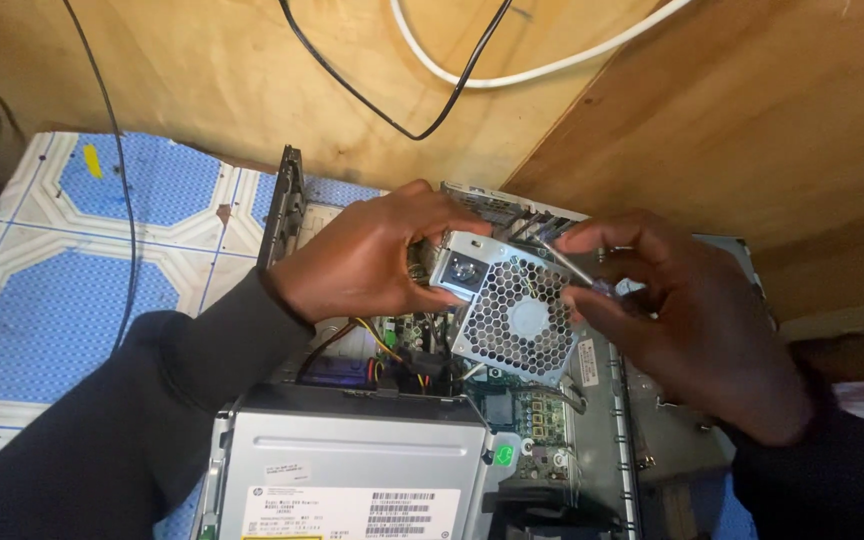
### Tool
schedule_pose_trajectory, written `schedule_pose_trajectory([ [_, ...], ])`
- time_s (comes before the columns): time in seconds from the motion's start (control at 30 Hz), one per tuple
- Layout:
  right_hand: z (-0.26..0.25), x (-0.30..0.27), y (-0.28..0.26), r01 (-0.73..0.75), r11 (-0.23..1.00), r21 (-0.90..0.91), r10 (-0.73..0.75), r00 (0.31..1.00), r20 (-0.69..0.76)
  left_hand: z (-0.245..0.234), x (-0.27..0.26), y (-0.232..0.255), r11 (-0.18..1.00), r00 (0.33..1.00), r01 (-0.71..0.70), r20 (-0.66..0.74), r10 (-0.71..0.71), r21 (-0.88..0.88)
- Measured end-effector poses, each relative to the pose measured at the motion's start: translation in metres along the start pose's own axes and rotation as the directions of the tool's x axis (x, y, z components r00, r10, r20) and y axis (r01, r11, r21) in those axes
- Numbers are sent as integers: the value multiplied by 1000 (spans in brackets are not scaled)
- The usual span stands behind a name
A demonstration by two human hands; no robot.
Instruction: Repairing or assembling a desktop computer, specifically handling the power supply unit.
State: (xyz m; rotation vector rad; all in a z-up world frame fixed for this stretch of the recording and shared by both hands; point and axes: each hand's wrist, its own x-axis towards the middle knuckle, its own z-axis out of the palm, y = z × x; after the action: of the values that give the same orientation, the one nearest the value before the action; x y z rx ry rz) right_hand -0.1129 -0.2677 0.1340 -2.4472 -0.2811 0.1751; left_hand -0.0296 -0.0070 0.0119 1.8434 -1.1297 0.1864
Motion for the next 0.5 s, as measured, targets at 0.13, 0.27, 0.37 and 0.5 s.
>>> schedule_pose_trajectory([
  [0.13, -7, -2, 0, 143, 975, -167, -140, 990, 30, 1, -2, -2, 1000, 1000, -1, -3, 1, -8],
  [0.27, -8, -4, -9, 228, 913, -339, -234, 972, 24, 2, -3, -6, 1000, 1000, -6, -9, 5, -29],
  [0.37, -6, -6, -13, 176, 956, -234, -203, 975, -95, 1, -4, -5, 1000, 1000, -4, -11, 4, -31],
  [0.5, -9, -9, -3, 41, 970, -238, -113, 948, -298, -1, -3, -4, 999, 999, -30, -23, 29, -12],
])
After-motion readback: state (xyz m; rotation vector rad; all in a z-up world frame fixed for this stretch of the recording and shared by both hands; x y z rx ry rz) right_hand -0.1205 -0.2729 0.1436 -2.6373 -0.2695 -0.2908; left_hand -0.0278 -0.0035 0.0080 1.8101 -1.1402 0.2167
